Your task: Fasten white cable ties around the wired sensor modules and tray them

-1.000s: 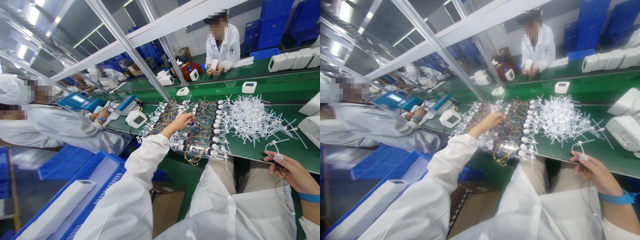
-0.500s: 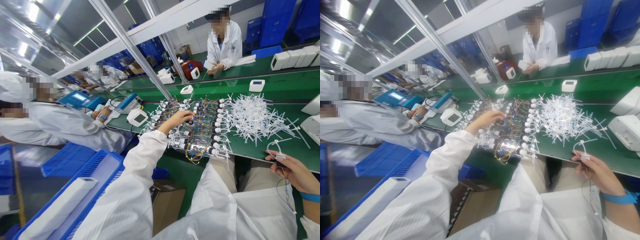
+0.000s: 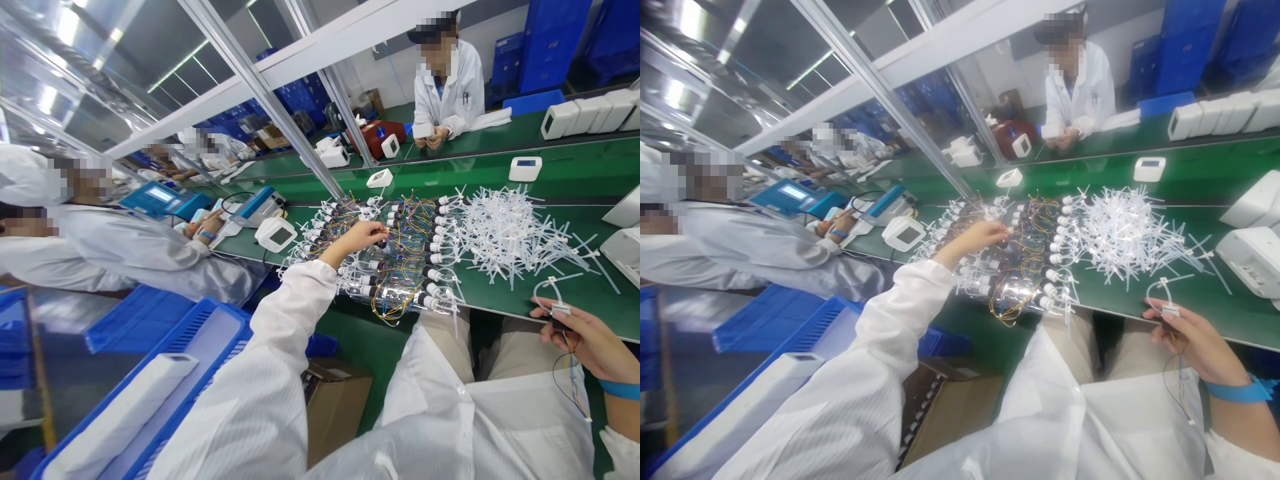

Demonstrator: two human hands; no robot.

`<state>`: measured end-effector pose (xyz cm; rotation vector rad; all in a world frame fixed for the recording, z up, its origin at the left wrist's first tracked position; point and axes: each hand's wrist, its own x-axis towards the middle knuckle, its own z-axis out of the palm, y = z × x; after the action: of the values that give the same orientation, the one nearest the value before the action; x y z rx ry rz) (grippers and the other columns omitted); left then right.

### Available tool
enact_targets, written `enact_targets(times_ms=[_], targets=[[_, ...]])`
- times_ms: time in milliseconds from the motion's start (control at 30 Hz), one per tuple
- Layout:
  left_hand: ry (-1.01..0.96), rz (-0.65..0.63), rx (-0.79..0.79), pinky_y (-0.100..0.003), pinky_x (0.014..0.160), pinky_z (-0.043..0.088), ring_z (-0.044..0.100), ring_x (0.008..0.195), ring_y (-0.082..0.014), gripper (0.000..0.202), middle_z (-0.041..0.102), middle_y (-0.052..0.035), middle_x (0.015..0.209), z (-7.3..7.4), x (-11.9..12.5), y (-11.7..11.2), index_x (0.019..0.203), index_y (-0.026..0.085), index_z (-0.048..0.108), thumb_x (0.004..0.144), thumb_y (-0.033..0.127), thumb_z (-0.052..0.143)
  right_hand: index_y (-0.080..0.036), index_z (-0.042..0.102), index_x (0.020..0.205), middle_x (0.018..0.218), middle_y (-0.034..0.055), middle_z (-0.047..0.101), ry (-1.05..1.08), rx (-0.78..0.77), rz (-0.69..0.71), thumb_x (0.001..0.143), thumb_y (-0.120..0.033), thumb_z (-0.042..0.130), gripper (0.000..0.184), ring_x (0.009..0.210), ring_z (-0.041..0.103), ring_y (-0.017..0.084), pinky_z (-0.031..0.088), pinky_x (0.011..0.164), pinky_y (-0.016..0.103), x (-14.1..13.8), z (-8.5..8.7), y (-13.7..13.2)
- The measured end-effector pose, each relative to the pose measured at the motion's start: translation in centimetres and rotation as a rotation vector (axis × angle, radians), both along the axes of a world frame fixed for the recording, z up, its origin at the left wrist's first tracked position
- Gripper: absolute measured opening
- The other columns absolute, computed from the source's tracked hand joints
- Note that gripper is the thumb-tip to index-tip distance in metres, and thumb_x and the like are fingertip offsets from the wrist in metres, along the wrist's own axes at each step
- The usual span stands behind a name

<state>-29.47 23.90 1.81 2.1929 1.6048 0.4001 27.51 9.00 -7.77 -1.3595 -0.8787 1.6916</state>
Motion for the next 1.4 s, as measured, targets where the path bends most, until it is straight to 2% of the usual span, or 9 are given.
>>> enact_targets(times_ms=[200, 400, 567, 867, 1033, 1233, 1400], targets=[[0.113, 0.012, 0.043, -0.034, 0.076, 0.053, 0.068, 0.077, -0.0223, 0.018, 0.078, -0.0031, 0.083, -0.4, 0.0, 0.8, 0.089, 0.022, 0.077, 0.095, 0.040, 0.078, -0.030, 0.093, 0.117, 0.118, 0.0149, 0.083, -0.008, 0.002, -0.001, 0.068, -0.061, 0.104, 0.059, 0.072, 0.071, 0.022, 0.050, 0.044, 0.024, -0.1, 0.3, -0.1], [0.170, 0.030, 0.082, -0.035, 0.080, 0.051, 0.068, 0.081, -0.0242, 0.016, 0.078, -0.0055, 0.086, -0.1, -0.3, 1.0, 0.092, 0.022, 0.079, 0.094, 0.037, 0.080, -0.030, 0.093, 0.119, 0.119, 0.0147, 0.083, 0.002, 0.003, 0.005, 0.071, -0.061, 0.103, 0.058, 0.073, 0.071, 0.022, 0.049, 0.045, 0.024, -0.1, 0.3, -0.1], [0.240, 0.038, 0.130, -0.036, 0.081, 0.050, 0.068, 0.082, -0.0248, 0.020, 0.078, -0.0072, 0.088, 0.2, -0.8, 1.1, 0.094, 0.021, 0.080, 0.096, 0.041, 0.081, -0.029, 0.093, 0.118, 0.118, 0.0149, 0.083, -0.003, 0.001, -0.002, 0.068, -0.061, 0.105, 0.060, 0.072, 0.071, 0.022, 0.049, 0.044, 0.023, -0.2, 0.3, 0.0], [0.231, -0.081, 0.092, -0.041, 0.099, 0.055, 0.071, 0.096, -0.0265, 0.012, 0.079, -0.0085, 0.099, -0.6, -0.6, 1.2, 0.095, 0.023, 0.085, 0.095, 0.034, 0.083, -0.030, 0.093, 0.117, 0.118, 0.0144, 0.083, 0.003, 0.017, -0.001, 0.070, -0.061, 0.104, 0.057, 0.072, 0.070, 0.020, 0.049, 0.045, 0.023, 0.0, 0.1, -0.1], [0.185, -0.136, 0.081, -0.042, 0.106, 0.054, 0.071, 0.104, -0.0265, 0.017, 0.080, -0.0077, 0.105, -1.2, 0.0, 0.7, 0.107, 0.025, 0.087, 0.101, 0.038, 0.078, -0.030, 0.093, 0.117, 0.117, 0.0146, 0.084, 0.014, 0.007, -0.001, 0.068, -0.059, 0.105, 0.058, 0.072, 0.071, 0.021, 0.049, 0.044, 0.023, 0.0, 0.1, -0.1], [0.240, -0.123, 0.065, -0.044, 0.106, 0.053, 0.069, 0.107, -0.0286, 0.022, 0.077, -0.0092, 0.110, -1.9, 0.4, 1.4, 0.113, 0.023, 0.085, 0.093, 0.032, 0.086, -0.031, 0.093, 0.118, 0.117, 0.0138, 0.084, 0.007, 0.010, -0.002, 0.070, -0.060, 0.105, 0.057, 0.071, 0.071, 0.020, 0.050, 0.045, 0.022, 0.0, 0.3, -0.1], [0.286, -0.104, 0.087, -0.044, 0.106, 0.051, 0.062, 0.103, -0.0301, 0.029, 0.066, -0.0087, 0.101, -1.8, 0.7, 1.4, 0.109, 0.022, 0.087, 0.092, 0.045, 0.088, -0.030, 0.093, 0.118, 0.117, 0.0143, 0.083, 0.000, 0.020, 0.000, 0.073, -0.059, 0.103, 0.055, 0.072, 0.071, 0.021, 0.051, 0.045, 0.024, 0.1, 0.2, -0.1]])
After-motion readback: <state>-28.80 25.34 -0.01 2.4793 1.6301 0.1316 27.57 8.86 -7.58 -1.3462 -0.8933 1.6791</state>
